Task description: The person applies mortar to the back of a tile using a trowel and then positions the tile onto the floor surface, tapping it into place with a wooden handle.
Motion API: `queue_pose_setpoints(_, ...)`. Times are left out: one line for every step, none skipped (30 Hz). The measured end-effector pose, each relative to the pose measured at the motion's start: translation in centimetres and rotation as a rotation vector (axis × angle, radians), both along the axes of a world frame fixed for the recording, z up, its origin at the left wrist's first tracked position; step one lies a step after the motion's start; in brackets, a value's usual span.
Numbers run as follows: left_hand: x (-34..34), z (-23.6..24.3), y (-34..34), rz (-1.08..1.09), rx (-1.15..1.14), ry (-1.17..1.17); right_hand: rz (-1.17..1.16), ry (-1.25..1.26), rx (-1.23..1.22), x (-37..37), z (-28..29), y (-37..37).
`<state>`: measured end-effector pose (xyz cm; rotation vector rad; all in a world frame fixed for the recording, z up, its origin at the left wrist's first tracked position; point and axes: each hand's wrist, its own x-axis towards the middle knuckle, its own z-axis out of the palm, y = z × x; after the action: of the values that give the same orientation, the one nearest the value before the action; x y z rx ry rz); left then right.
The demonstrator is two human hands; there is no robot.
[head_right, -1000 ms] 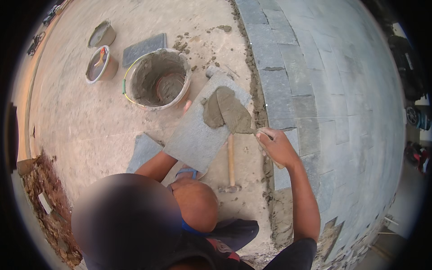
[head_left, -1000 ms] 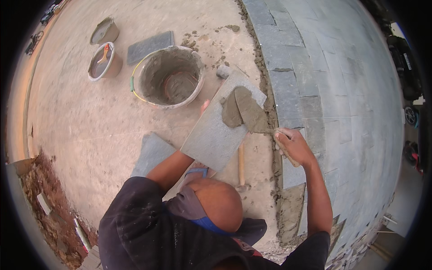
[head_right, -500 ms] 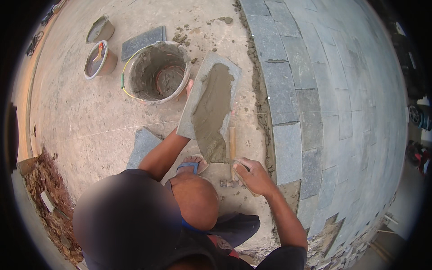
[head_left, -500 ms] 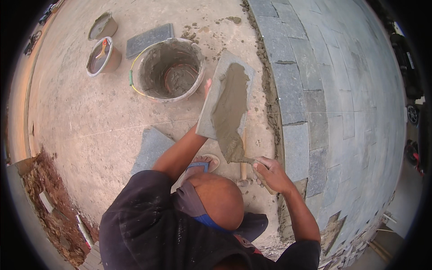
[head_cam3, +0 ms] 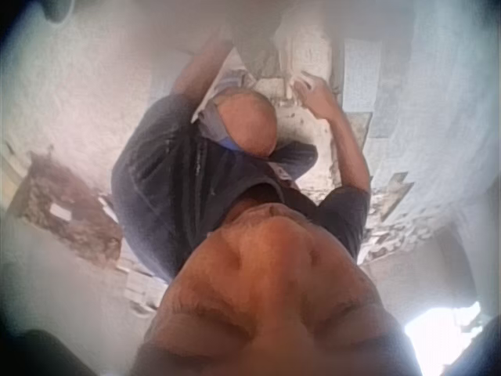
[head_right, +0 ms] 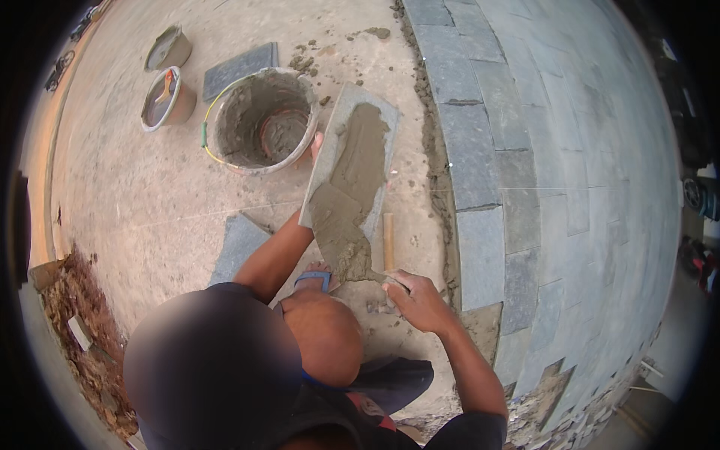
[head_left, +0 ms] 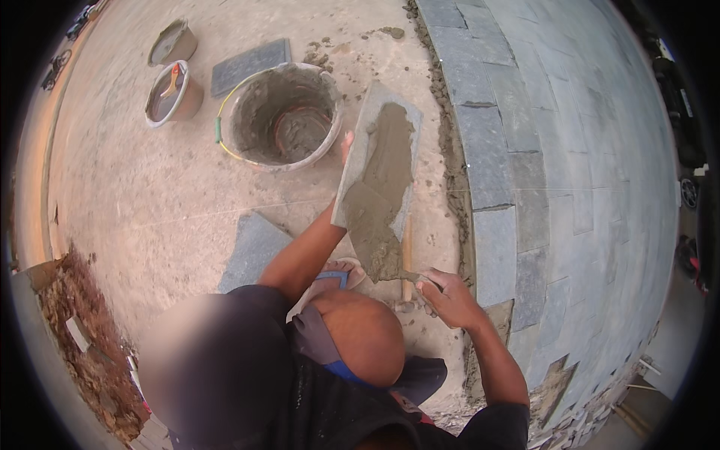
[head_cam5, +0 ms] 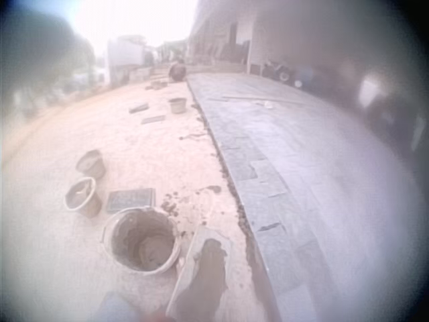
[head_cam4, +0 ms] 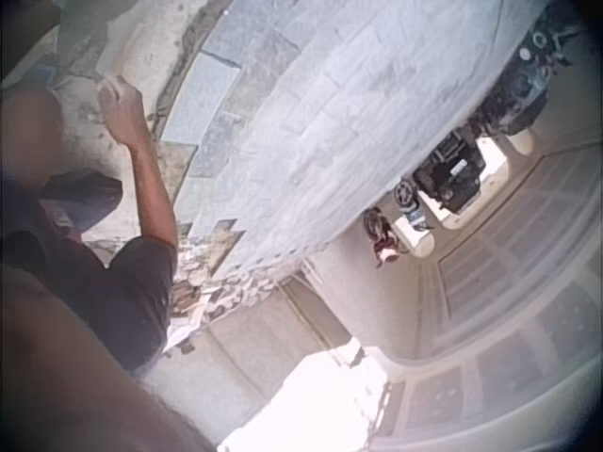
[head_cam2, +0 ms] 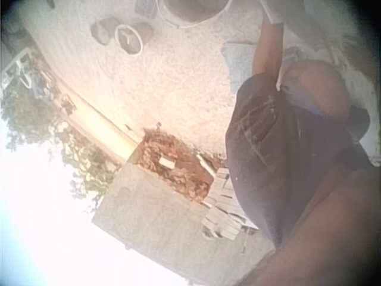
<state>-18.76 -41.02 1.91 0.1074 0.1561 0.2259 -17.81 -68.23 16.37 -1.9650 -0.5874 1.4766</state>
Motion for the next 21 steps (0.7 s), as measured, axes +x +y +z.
queue_pose_setpoints(-0.1, -0.3, 0.1, -0.018, 0.010, -0.023, 0.029, -0.023, 0.006, 0.3, 0.4, -0.3)
queue_pose_setpoints(-0.3, -0.5, 0.3, -0.036, 0.019, -0.046, 0.057, -0.046, 0.013, 0.8, 0.8, -0.6)
queue_pose_setpoints(-0.5, -0.8, 0.4, -0.041, 0.000, -0.046, 0.085, -0.069, 0.020, 1.1, 1.0, -0.7)
queue_pose_setpoints(-0.3, -0.9, 0.4, -0.050, -0.023, -0.055, 0.128, -0.262, 0.107, 1.4, 0.6, -0.6)
queue_pose_setpoints(-0.1, -1.0, 0.4, -0.059, -0.047, -0.064, 0.171, -0.455, 0.194, 1.9, -0.1, -0.4)
queue_pose_setpoints(-0.1, -1.0, 0.2, -0.066, -0.043, -0.038, 0.215, -0.648, 0.279, 2.4, -0.5, -0.1)
queue_pose_setpoints(-0.4, -1.0, -0.1, -0.072, -0.035, -0.013, 0.238, -0.709, 0.195, 2.8, -0.5, 0.5)
queue_pose_setpoints(-0.4, -1.0, -0.3, -0.076, -0.032, 0.005, 0.260, -0.769, 0.110, 3.2, -0.4, 1.2)
queue_pose_setpoints(-0.3, -1.0, -0.5, -0.082, -0.027, 0.020, 0.282, -0.826, 0.024, 3.8, -0.3, 1.9)
queue_pose_setpoints(-0.3, -0.7, -0.5, -0.082, -0.028, 0.031, 0.281, -0.855, 0.002, 4.6, -0.5, 2.6)
queue_pose_setpoints(-0.4, -0.4, -0.8, -0.090, -0.034, 0.043, 0.277, -0.882, -0.027, 5.4, -0.7, 3.2)
queue_pose_setpoints(-0.6, -0.2, -1.2, -0.103, -0.040, 0.049, 0.272, -0.909, -0.056, 6.2, -0.9, 3.6)
queue_pose_setpoints(-0.7, 0.1, -1.4, -0.115, -0.041, 0.052, 0.273, -0.917, -0.090, 7.2, -1.0, 4.2)
queue_pose_setpoints(-1.0, 0.4, -1.6, -0.127, -0.044, 0.058, 0.254, -0.944, -0.073, 7.9, -1.2, 4.4)
queue_pose_setpoints(-1.2, 0.5, -1.8, -0.134, -0.050, 0.057, 0.235, -0.970, -0.057, 8.5, -1.4, 4.6)
queue_pose_setpoints(-1.5, 0.6, -1.9, -0.140, -0.055, 0.058, 0.217, -0.996, -0.038, 9.1, -1.5, 4.8)
queue_pose_setpoints(-1.7, 0.7, -2.0, -0.144, -0.060, 0.054, 0.208, -1.006, -0.026, 9.6, -1.6, 5.0)
queue_pose_setpoints(-1.9, 0.7, -1.9, -0.148, -0.059, 0.050, 0.197, -1.017, -0.013, 10.0, -1.7, 5.1)
queue_pose_setpoints(-2.0, 0.7, -1.9, -0.152, -0.067, 0.045, 0.186, -1.026, -0.004, 10.4, -1.8, 5.1)
queue_pose_setpoints(-2.2, 0.6, -1.9, -0.158, -0.069, 0.041, 0.177, -1.025, -0.018, 10.7, -1.9, 5.2)
queue_pose_setpoints(-2.3, 0.6, -1.8, -0.160, -0.068, 0.035, 0.168, -1.023, -0.032, 11.1, -2.0, 5.3)
